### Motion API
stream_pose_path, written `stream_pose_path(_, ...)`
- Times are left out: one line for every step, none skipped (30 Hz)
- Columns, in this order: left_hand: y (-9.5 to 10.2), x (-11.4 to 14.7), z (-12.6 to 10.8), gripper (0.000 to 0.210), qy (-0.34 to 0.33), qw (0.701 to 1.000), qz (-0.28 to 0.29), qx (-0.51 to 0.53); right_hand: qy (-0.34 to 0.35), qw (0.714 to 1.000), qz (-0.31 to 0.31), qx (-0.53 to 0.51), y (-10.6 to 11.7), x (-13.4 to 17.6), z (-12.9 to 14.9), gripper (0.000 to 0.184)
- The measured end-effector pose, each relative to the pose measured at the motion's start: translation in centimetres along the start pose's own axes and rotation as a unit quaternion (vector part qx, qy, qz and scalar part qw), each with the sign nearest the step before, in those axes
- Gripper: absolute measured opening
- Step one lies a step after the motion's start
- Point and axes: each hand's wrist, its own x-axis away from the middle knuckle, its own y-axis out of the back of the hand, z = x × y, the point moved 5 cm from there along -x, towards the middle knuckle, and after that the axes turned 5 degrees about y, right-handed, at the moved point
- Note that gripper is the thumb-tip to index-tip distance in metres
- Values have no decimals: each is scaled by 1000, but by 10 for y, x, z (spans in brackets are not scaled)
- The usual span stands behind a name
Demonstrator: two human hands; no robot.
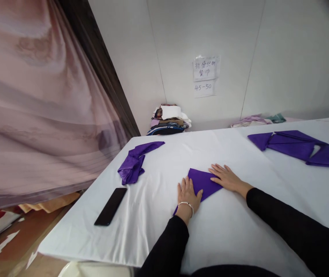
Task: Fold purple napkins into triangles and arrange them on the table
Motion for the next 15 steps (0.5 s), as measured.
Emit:
stream_pose_path(1,1,2,75,3,1000,0,-1,-17,1000,3,4,1,1,-2,65)
stream_pose_path(1,2,4,74,6,1000,0,-3,-33,999,2,9,3,2,-2,66)
stream_pose_path(2,3,6,73,7,1000,1,-5,-43,999,-5,16,5,3,2,66)
stream_pose_path(1,3,7,73,8,1000,1,-7,-43,999,-18,22,8,3,10,66)
stream_pose_path(1,3,7,73,8,1000,1,-8,-28,999,-37,27,10,3,22,66)
stream_pose_path(0,3,7,73,8,1000,0,-8,-1,998,-55,28,11,2,37,65)
stream_pose_path(0,3,7,72,7,1000,0,-9,36,997,-68,23,11,1,53,65)
stream_pose_path(-1,2,7,71,6,1000,2,-10,74,995,-71,14,9,-1,69,65)
stream_pose_path(-2,2,7,69,5,1000,3,-12,104,992,-66,1,6,-2,83,66)
stream_pose_path(-3,2,7,67,5,1000,5,-13,125,991,-53,-12,2,-4,93,66)
stream_pose_path(-4,2,7,65,5,1000,7,-14,136,990,-39,-24,-3,-6,99,66)
stream_pose_path(-4,2,8,64,6,1000,8,-14,138,989,-27,-34,-7,-8,102,66)
stream_pose_path(-3,3,9,64,8,1000,7,-12,135,990,-19,-41,-10,-9,101,65)
stream_pose_path(-1,4,11,65,11,1000,7,-10,130,990,-16,-45,-12,-11,98,65)
stream_pose_path(1,6,14,65,15,1000,6,-8,127,991,-14,-46,-13,-11,94,64)
